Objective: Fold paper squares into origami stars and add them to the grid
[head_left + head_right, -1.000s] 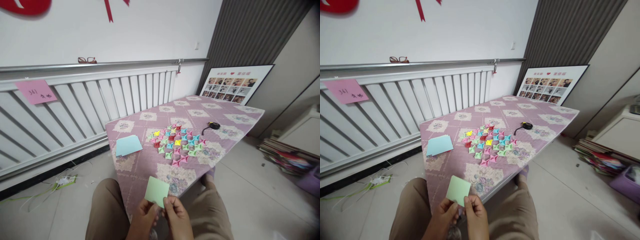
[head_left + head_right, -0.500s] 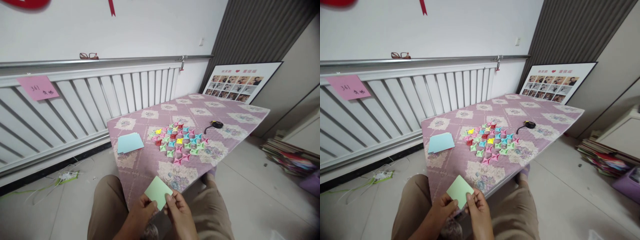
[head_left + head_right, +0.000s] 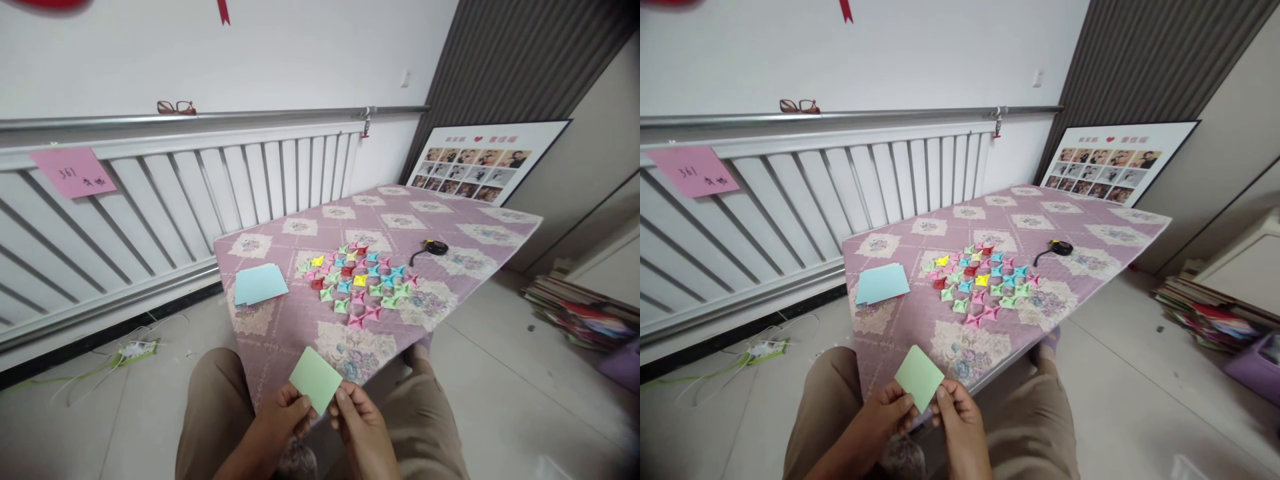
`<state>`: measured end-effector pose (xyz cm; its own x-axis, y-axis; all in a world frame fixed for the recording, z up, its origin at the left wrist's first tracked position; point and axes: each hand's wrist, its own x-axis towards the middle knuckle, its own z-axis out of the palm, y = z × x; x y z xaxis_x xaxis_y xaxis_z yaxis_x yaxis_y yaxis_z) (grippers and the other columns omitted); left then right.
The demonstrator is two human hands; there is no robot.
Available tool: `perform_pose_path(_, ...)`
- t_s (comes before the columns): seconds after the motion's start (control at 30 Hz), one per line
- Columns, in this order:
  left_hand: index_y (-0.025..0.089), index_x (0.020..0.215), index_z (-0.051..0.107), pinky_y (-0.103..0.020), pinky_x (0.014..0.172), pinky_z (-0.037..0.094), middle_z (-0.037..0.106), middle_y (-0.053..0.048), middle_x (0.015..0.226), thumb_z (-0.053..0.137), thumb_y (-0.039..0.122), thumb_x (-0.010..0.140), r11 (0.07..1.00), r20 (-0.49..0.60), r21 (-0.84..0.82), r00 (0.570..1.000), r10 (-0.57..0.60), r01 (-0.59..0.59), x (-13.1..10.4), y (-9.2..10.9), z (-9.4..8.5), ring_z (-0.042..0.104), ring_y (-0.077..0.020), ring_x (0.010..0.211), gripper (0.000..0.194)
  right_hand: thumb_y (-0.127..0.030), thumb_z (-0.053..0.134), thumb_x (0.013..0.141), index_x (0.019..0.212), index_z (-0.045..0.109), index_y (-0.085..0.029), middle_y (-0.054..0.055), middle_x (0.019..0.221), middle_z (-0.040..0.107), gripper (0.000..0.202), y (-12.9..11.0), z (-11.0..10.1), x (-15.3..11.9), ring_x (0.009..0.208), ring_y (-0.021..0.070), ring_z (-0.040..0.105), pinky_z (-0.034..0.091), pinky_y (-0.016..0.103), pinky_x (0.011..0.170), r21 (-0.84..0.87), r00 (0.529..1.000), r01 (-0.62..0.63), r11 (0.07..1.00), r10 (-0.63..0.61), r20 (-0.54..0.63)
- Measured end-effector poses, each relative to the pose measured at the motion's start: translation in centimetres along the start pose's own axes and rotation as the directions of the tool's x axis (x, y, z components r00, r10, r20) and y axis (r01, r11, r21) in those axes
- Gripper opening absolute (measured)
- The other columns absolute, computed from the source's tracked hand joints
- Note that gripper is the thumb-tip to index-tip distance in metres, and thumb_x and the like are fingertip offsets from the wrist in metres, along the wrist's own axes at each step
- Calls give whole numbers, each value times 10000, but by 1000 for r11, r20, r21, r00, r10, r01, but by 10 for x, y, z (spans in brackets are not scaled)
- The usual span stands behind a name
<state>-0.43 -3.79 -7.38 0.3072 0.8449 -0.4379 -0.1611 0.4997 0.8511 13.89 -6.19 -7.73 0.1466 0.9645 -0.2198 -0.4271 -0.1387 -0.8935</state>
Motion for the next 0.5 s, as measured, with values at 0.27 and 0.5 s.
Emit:
perform_pose_path(0.27,126,717,580,-205,479,297,578,-1,604,757,537,615,998,54,-55,998,33,-30,-2,-2,-1,451,-71,484,458,-506,722,699,722,635,-171,-36,575,526,347,-5,7,-3,534,85,434,356,192,511,-6,999,-23,1000,24,39)
perform_pose_path(0.5,126,733,590,-207,493,303,568,-8,606,748,550,632,996,110,-71,992,57,-50,-6,-3,-3,464,-80,508,464,-553,690,700,791,666,-183,-9,575,603,381,-2,22,-11,512,110,497,380,223,517,-22,990,-62,998,65,123)
